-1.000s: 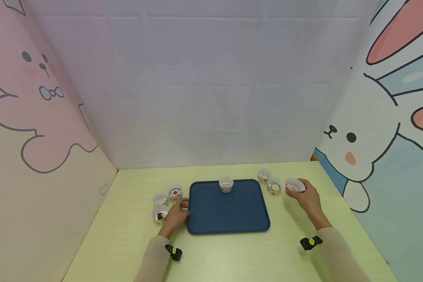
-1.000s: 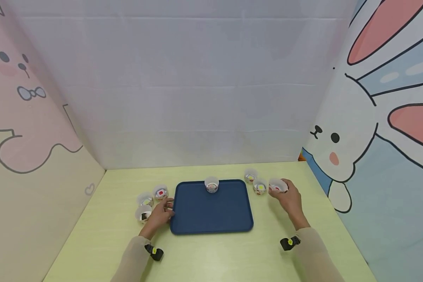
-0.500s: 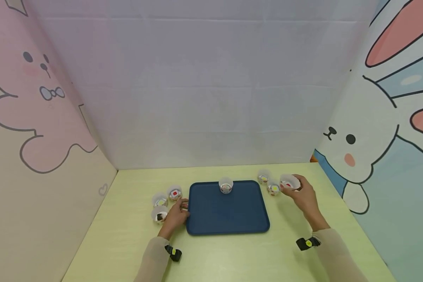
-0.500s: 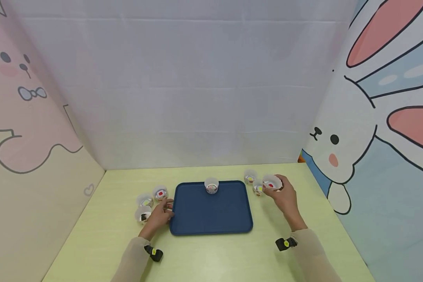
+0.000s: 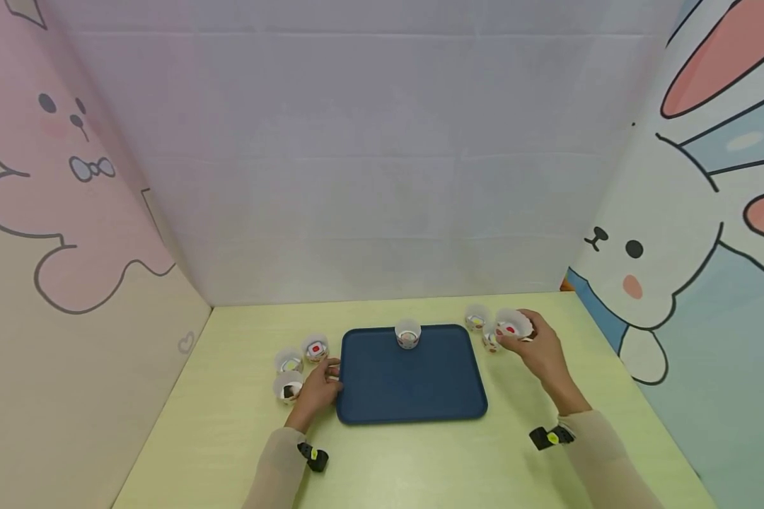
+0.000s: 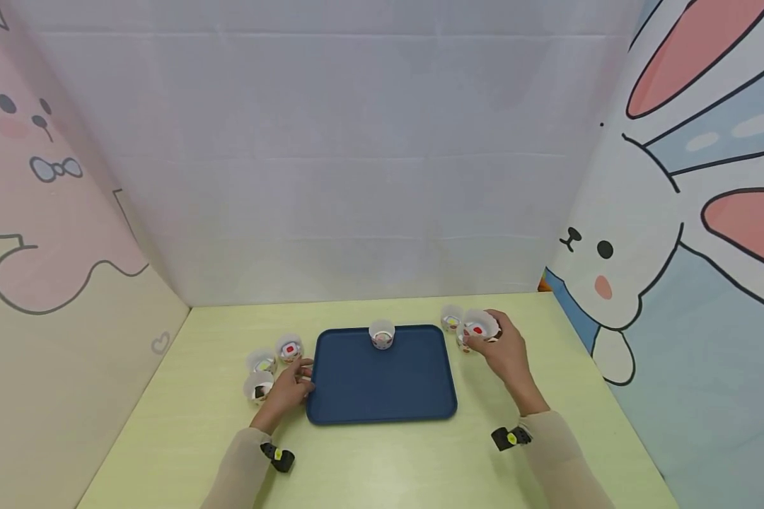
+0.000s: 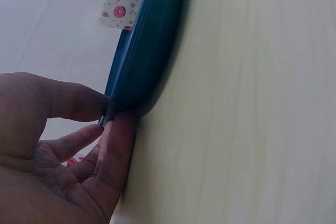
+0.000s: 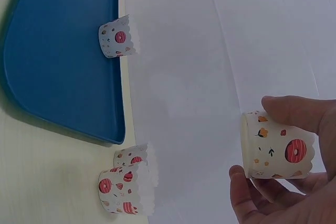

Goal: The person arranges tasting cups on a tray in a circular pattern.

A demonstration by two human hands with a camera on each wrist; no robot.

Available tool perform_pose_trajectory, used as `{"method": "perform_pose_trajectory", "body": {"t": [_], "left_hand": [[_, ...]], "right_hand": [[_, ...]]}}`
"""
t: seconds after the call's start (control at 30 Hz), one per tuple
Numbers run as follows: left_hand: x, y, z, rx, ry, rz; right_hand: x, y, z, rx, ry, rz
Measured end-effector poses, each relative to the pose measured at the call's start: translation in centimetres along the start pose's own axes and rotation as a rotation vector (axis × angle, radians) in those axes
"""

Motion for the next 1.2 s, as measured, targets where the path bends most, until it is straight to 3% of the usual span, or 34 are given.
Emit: {"method": "perform_pose_trajectory", "body": {"t": [0.7,1.2], "left_hand": [[0.0,0.0,0.1,0.001,0.006,0.005],[0.1,-0.1,0.2,0.006,0.014,0.006]], "right_hand": [[-0.3,5.3,-2.6,-0.056,-0.064,-0.101],[-1.1,9.3,-3.3,-0.055,-0.062,-0.11]]}}
Point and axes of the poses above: each hand's wrist, its own x-axis away from the middle knuckle, its own y-axis out of the palm, z = x × y, the point moved 8 cm from there along -x, towards the middle knuckle, and after that the axes turned 3 degrees about y, right-handed, at the moved point
